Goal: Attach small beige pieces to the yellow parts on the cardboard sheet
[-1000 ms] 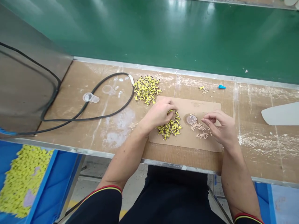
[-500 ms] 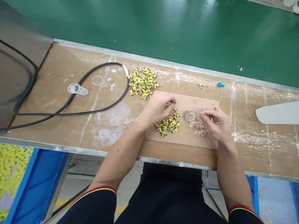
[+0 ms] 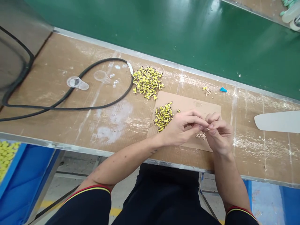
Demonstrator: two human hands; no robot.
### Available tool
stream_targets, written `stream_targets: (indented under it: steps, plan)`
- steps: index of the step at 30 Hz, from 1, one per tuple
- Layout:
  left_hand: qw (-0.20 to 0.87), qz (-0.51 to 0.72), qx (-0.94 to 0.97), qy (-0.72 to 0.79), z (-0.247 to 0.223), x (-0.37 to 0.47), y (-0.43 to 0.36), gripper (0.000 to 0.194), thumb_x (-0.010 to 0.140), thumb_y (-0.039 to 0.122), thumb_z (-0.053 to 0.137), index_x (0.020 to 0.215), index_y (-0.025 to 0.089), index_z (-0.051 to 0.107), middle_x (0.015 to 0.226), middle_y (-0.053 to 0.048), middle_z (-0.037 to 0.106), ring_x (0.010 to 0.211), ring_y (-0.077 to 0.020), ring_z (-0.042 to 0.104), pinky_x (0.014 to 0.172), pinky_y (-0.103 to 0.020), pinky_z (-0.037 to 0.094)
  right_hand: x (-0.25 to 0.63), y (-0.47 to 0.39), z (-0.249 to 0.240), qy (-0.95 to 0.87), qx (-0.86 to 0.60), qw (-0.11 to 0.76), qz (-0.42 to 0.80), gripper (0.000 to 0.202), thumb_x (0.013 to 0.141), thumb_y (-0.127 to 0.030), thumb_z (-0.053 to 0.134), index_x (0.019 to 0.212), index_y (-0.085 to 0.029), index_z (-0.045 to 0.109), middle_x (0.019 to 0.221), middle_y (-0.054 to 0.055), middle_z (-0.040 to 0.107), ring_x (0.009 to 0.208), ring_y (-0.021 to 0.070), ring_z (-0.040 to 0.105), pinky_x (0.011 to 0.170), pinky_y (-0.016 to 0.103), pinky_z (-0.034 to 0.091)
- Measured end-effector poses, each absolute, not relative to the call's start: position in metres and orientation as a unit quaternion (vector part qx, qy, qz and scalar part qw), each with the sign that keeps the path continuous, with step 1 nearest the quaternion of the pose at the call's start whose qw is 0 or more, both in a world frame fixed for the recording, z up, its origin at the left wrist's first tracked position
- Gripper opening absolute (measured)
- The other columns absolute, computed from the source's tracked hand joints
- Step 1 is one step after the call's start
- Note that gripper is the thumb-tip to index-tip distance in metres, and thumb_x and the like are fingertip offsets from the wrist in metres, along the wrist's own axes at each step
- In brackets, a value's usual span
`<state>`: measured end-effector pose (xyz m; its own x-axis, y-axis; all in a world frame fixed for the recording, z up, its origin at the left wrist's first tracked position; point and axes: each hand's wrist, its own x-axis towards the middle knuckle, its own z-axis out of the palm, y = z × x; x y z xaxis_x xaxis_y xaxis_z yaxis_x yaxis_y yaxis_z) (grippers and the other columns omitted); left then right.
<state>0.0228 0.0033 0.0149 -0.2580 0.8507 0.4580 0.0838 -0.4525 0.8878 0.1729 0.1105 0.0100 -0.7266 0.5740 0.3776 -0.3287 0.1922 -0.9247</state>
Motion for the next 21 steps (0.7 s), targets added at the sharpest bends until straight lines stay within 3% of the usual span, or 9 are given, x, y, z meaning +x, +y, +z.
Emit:
stream_targets:
  steps: [3,11,16,21]
  plan:
    - [0.285,0.668,0.528,0.44,0.014,0.022,0.004,0.006,0.094,0.02,0.073,0.098,0.018,0.077,0.1,-0.007,0.074,0.092,-0.0134,0.072,0.084,-0.023,0.058,0.17,0.108,0.009,-0.718,-0.084,0.392,0.569,0.01,0.095,-0.029,0.072,0.099,-0.035,0.077,0.078,-0.001,0.051,0.072,0.015,0.054,0.063,0.032,0.047]
    - [0.268,0.632,0.562,0.461,0.026,0.014,0.001,0.009,0.093,0.017,0.07,0.086,0.016,0.074,0.086,-0.005,0.073,0.082,-0.0127,0.07,0.079,-0.024,0.056,0.17,0.104,0.017,-0.82,-0.072,0.463,0.328,0.025,0.089,-0.011,0.072,0.107,-0.029,0.075,0.08,0.0,0.063,0.065,0.0152,0.058,0.057,0.033,0.045]
    - [0.257,0.619,0.55,0.499,0.025,0.007,0.002,0.007,0.093,0.018,0.07,0.088,0.018,0.076,0.087,-0.005,0.074,0.079,-0.0128,0.069,0.073,-0.025,0.055,0.173,0.107,0.02,-0.84,-0.115,0.429,0.313,0.016,0.093,-0.013,0.068,0.1,-0.027,0.072,0.078,0.0,0.066,0.065,0.0157,0.059,0.057,0.033,0.046]
    - [0.197,0.674,0.469,0.535,0.015,-0.009,0.007,0.014,0.092,0.013,0.064,0.097,0.018,0.077,0.095,-0.005,0.074,0.078,-0.0112,0.067,0.066,-0.023,0.053,0.179,0.12,0.021,-0.888,-0.183,0.336,0.254,0.01,0.094,-0.015,0.068,0.094,-0.025,0.072,0.079,0.0,0.069,0.066,0.0138,0.06,0.057,0.03,0.046]
